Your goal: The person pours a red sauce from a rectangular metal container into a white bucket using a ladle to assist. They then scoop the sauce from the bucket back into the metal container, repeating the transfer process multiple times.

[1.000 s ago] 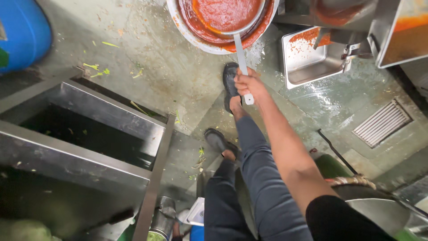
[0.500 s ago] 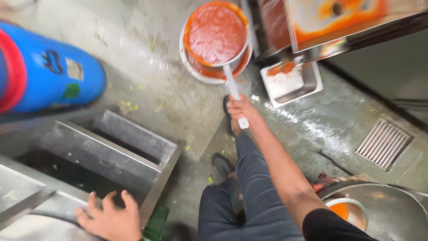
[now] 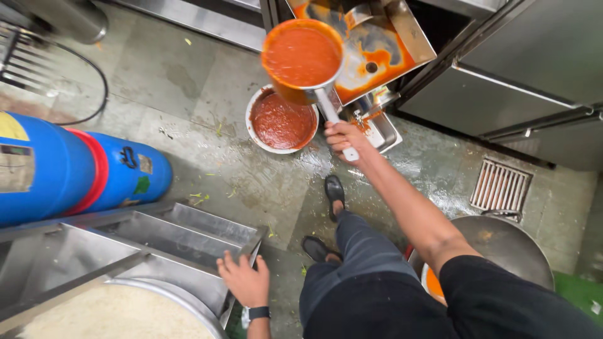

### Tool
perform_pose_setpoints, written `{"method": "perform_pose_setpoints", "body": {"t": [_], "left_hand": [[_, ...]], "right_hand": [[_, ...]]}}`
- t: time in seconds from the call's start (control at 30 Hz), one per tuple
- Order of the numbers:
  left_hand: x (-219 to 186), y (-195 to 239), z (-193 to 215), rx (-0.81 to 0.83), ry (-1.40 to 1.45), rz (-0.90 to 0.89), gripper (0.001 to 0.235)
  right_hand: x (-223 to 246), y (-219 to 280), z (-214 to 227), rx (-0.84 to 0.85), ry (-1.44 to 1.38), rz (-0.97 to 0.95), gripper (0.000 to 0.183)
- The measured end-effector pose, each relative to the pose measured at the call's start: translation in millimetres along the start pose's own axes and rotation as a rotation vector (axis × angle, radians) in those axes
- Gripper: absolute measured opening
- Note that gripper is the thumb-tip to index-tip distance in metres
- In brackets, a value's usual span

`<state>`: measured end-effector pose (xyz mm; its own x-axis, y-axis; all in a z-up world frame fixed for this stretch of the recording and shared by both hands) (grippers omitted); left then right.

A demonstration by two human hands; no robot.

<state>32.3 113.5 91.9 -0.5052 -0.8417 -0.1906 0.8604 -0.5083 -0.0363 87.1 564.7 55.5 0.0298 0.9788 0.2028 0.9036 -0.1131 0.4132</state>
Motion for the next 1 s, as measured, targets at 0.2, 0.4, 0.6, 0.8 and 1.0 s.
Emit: {"method": "perform_pose_setpoints", "body": {"t": [0.2,0.4,0.6,0.8,1.0], "left_hand": [[-42.7,-10.6,-2.2,0.163,-0.009,-0.003,0.03],[-90.6,-82.9,-9.1,0.105,-0.009,-0.141,0.03],[-138.8,-191.4,-5.8,0.139,0.026,-0.293,0.024],[-156.8,-305.9,-7.0,0.122,0.109,-0.42,0.019],[-162.2,-469.8,-71.7,0.129,0.382,-0.619,0.016]], "right_hand": [[85.7,10.1,45.0,-0.199,0.088,0.147,0.013],[145.2,8.1,102.2,-0.311,0.11,0.18,0.019],[163.9,15.9,122.5,-0.405,-0.031,0.234,0.015],[146.4,13.3,104.7,-0.466,-0.078,0.272,0.012],[120.3,-29.4,92.5,-0.563,-0.135,0.41,0.012]]}}
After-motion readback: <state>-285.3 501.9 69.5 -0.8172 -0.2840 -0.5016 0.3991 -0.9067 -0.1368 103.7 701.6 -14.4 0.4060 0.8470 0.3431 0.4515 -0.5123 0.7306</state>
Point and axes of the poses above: each hand's wrist, its own y-axis away from the middle knuckle, its own z-axis out of the back of the hand, x = y × z, the point moved 7 cm from there along -y, towards the middle knuckle, and after that the axes turned 3 degrees about -z, right-handed, at the moved point
